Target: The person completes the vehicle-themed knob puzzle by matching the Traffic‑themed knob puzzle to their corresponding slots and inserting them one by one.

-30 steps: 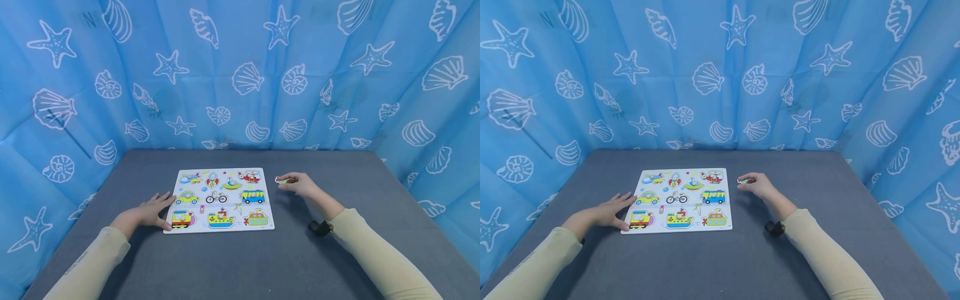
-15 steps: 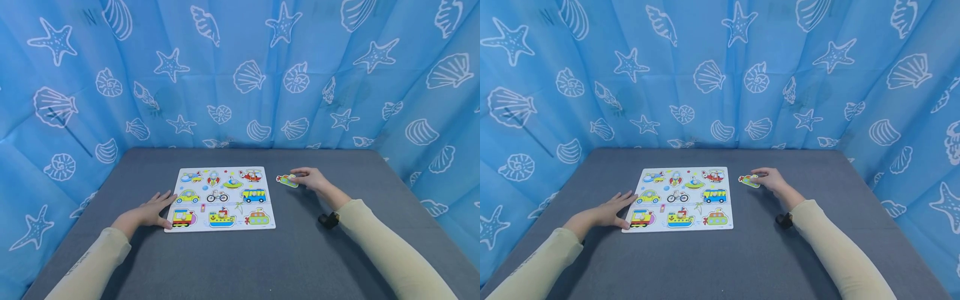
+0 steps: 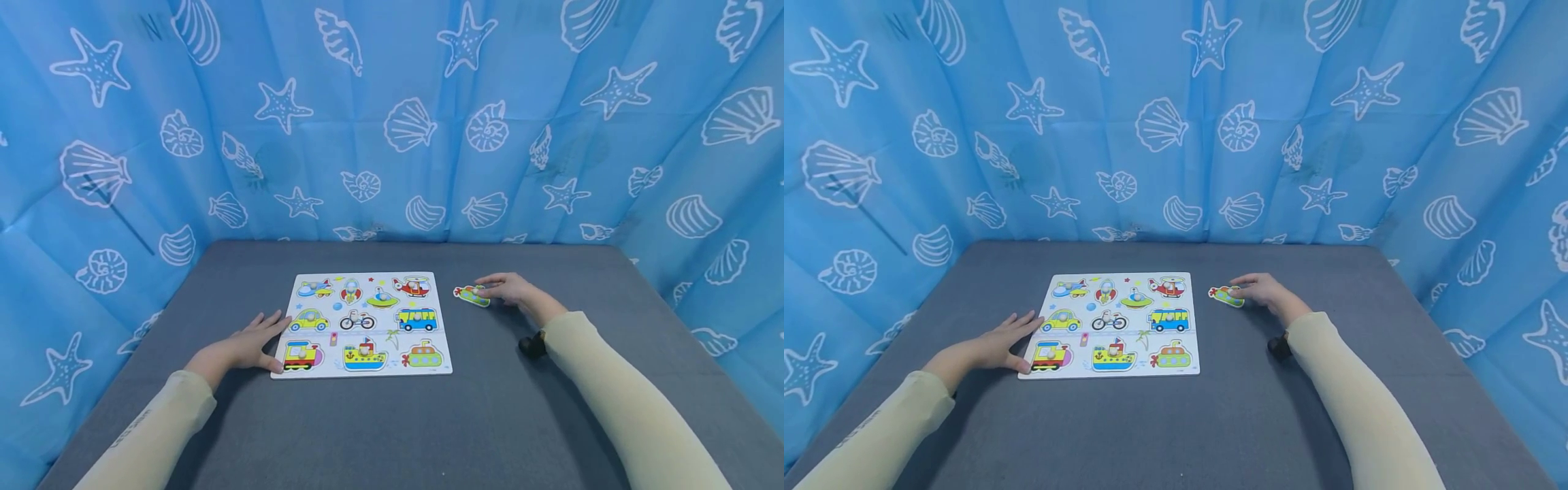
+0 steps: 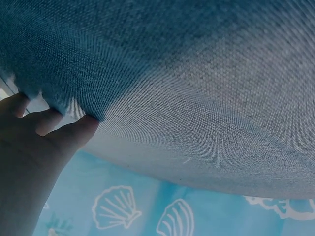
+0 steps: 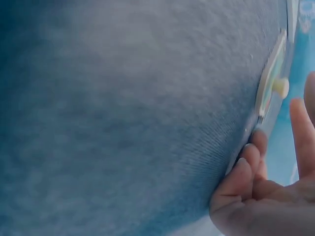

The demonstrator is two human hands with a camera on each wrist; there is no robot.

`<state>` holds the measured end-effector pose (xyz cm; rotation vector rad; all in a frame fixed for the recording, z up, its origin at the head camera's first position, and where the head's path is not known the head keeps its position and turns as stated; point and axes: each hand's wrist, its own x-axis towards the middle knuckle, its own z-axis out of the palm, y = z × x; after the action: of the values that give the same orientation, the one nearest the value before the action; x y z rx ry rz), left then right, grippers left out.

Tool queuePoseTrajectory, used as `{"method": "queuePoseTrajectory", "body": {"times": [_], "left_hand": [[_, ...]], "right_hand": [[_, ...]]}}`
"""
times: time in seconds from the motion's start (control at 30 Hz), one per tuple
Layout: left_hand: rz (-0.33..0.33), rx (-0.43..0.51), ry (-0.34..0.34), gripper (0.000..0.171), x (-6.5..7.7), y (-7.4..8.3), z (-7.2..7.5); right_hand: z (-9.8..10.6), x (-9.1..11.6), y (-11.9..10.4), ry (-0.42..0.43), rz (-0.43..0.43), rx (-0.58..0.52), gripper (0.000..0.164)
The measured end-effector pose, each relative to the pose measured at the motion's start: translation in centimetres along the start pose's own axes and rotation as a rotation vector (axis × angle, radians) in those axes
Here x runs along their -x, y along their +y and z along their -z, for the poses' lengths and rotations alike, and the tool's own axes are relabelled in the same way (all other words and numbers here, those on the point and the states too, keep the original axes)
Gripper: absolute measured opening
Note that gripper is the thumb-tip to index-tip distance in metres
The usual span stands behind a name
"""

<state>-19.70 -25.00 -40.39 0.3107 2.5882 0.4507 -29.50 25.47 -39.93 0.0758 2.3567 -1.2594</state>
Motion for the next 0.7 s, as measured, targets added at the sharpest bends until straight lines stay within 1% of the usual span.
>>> {"method": "queuePoseTrajectory", "body": {"times": [0.13,0.23,0.4,0.53,0.7], "left_hand": [[-0.005,0.003,-0.003,0.11,-0.1,-0.1,0.0],[-0.006,0.008,-0.002,0.112,-0.1,-0.1,0.0],[-0.011,0.01,-0.001,0.112,0.0,-0.1,-0.1],[-0.012,0.011,-0.002,0.111,0.0,-0.1,-0.2],[-0.012,0.015,-0.001,0.11,0.1,0.0,-0.1]], "right_hand": [[0.4,-0.7,0.2,-0.031,-0.034,0.019,0.055],[0.4,-1.1,0.2,-0.033,-0.046,0.041,0.055],[-0.1,-1.9,0.3,0.015,-0.063,0.058,0.047],[-0.5,-2.7,0.6,0.062,-0.075,0.021,0.042],[-0.7,-2.9,0.6,0.1,-0.068,0.004,0.038]]}}
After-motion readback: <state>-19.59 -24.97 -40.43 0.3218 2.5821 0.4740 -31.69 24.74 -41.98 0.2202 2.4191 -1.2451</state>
